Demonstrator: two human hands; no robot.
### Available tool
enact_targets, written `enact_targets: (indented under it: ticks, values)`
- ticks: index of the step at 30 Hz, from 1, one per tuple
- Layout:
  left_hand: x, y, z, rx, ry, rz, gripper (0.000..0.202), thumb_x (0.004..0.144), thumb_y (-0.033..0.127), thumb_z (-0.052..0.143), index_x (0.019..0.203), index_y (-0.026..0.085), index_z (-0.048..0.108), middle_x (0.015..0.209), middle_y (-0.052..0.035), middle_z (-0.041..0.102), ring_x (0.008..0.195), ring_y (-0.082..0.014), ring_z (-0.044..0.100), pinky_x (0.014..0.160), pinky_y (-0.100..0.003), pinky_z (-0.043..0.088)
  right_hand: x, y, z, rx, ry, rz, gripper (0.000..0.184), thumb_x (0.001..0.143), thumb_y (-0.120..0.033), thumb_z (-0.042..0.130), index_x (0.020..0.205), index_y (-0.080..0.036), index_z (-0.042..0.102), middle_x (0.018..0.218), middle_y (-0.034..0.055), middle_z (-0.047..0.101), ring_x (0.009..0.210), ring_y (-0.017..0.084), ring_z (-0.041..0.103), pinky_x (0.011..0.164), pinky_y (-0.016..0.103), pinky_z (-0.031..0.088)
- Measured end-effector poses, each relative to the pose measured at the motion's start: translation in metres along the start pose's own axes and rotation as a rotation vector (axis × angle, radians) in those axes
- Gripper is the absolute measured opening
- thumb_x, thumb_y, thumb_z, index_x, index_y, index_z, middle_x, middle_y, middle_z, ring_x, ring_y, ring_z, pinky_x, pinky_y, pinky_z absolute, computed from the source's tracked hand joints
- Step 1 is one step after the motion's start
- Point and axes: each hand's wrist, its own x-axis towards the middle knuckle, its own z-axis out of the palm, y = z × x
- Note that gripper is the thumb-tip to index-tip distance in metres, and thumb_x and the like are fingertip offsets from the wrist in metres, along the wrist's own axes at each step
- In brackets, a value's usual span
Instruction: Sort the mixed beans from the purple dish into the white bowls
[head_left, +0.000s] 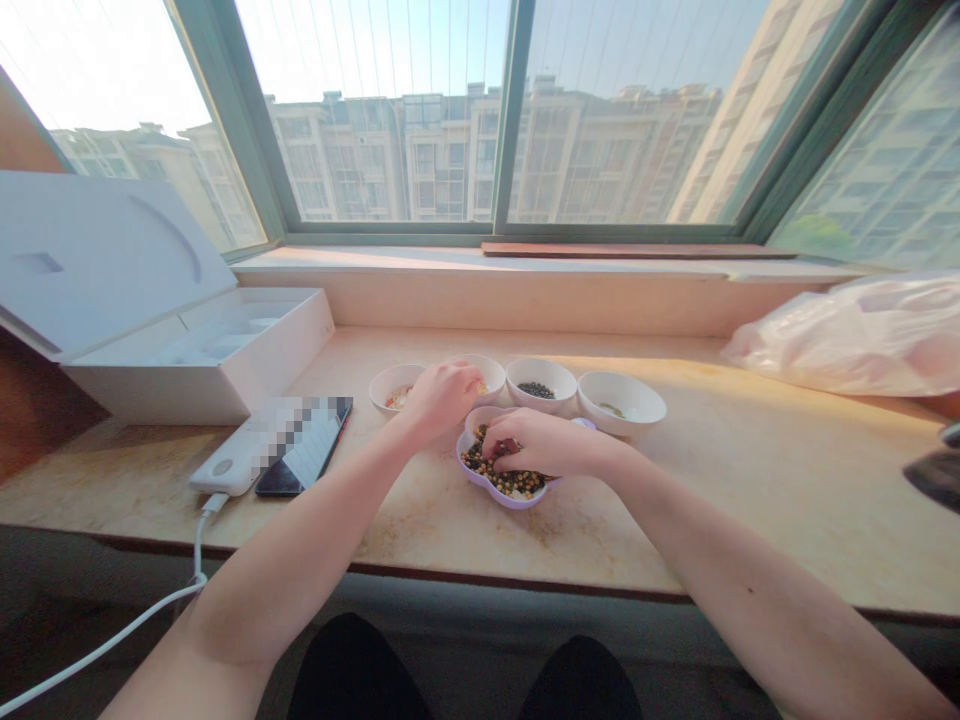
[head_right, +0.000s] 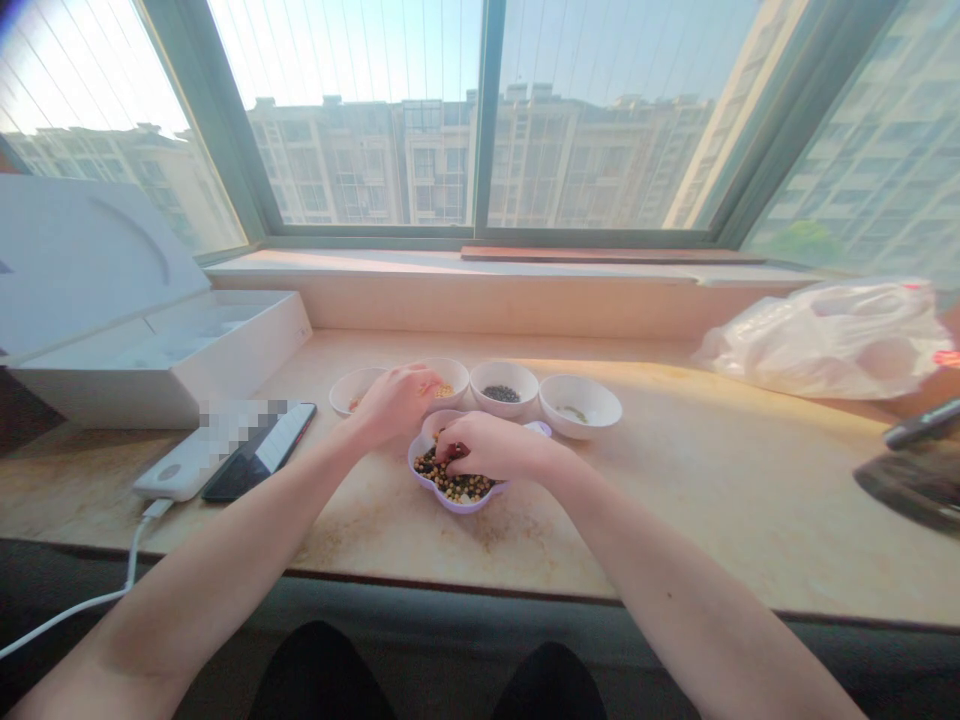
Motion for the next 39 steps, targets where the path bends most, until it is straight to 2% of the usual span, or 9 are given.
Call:
enact_targets:
  ticks: [3,8,13,20,26,29,33,36,39]
  values:
    - [-0.002,0.002,-0.001,-0.008,-0.001,0.019,0.031,0.097,0.017,0.049,0.079,0.018,0.074,0.09,-0.0076,0.072,0.077,-0.0193,0.064,0.07,-0.03,0.041,0.0,0.002,-0.005,0.064,-0.127,0.006,0.014,0.076,-0.022,0.068,0.079,-0.025,0.081,0.082,0.0013,0.078,0.079,0.024,0.07,0.076,0.035,0.055]
    - [-0.004,0.004,-0.002,-0.038,0.01,0.025,0.032,0.098,0.019,0.048,0.079,0.018,0.075,0.091,-0.0067,0.072,0.076,-0.0186,0.063,0.068,-0.029,0.04,-0.001,-0.003,-0.012,0.014,-0.157,0.044,0.02,0.078,-0.019,0.063,0.082,-0.026,0.082,0.088,0.0024,0.08,0.081,0.026,0.072,0.077,0.037,0.054]
    - [-0.005,0.004,-0.004,-0.078,0.012,0.011,0.029,0.097,0.019,0.051,0.085,0.019,0.077,0.097,-0.007,0.074,0.082,-0.0195,0.066,0.073,-0.029,0.044,-0.001,-0.006,-0.019,0.0,-0.142,0.061,0.017,0.081,-0.019,0.065,0.085,-0.025,0.08,0.088,0.0018,0.08,0.082,0.024,0.072,0.081,0.035,0.054]
    - [-0.007,0.007,-0.006,-0.134,0.011,-0.01,0.028,0.098,0.02,0.051,0.088,0.018,0.077,0.098,-0.0072,0.075,0.087,-0.0198,0.068,0.082,-0.03,0.05,-0.001,-0.003,-0.021,0.005,-0.053,-0.038,0.022,0.092,-0.017,0.053,0.089,-0.022,0.075,0.088,0.0008,0.077,0.081,0.019,0.068,0.075,0.029,0.05]
    - [-0.008,0.011,-0.009,-0.207,0.032,-0.012,0.022,0.095,0.012,0.052,0.097,0.016,0.074,0.104,-0.0083,0.076,0.095,-0.02,0.069,0.089,-0.031,0.053,0.001,0.015,-0.027,0.012,0.145,0.09,0.015,0.093,-0.029,0.062,0.099,-0.02,0.072,0.081,0.0024,0.073,0.073,0.018,0.065,0.068,0.029,0.049]
    - [-0.011,0.019,-0.011,-0.213,-0.048,0.05,0.023,0.093,0.009,0.052,0.099,0.018,0.072,0.099,-0.0063,0.076,0.09,-0.0184,0.069,0.084,-0.029,0.053,0.003,0.025,-0.035,-0.045,0.308,0.134,0.011,0.09,-0.027,0.064,0.096,-0.02,0.071,0.085,0.0032,0.075,0.075,0.018,0.066,0.071,0.03,0.05]
    - [-0.018,0.028,-0.013,-0.178,-0.265,0.254,0.02,0.092,0.012,0.057,0.102,0.02,0.073,0.101,-0.0045,0.076,0.089,-0.0176,0.07,0.083,-0.028,0.052,0.004,0.038,-0.043,-0.17,0.478,0.253,0.012,0.089,-0.019,0.062,0.093,-0.021,0.072,0.093,0.0047,0.078,0.08,0.019,0.068,0.08,0.032,0.052]
    - [-0.021,0.029,-0.012,-0.156,-0.395,0.376,0.017,0.091,0.019,0.067,0.106,0.02,0.075,0.109,-0.0059,0.075,0.096,-0.0199,0.071,0.087,-0.029,0.052,0.002,0.045,-0.046,-0.243,0.536,0.315,0.015,0.091,-0.018,0.059,0.095,-0.021,0.074,0.099,0.0067,0.079,0.086,0.021,0.069,0.083,0.035,0.052]
    - [-0.022,0.029,-0.01,-0.166,-0.444,0.397,0.017,0.086,0.022,0.075,0.103,0.02,0.076,0.112,-0.0066,0.075,0.102,-0.0219,0.07,0.09,-0.028,0.052,0.001,0.048,-0.047,-0.292,0.55,0.356,0.019,0.093,-0.022,0.059,0.102,-0.021,0.075,0.103,0.0074,0.08,0.086,0.022,0.07,0.083,0.037,0.053]
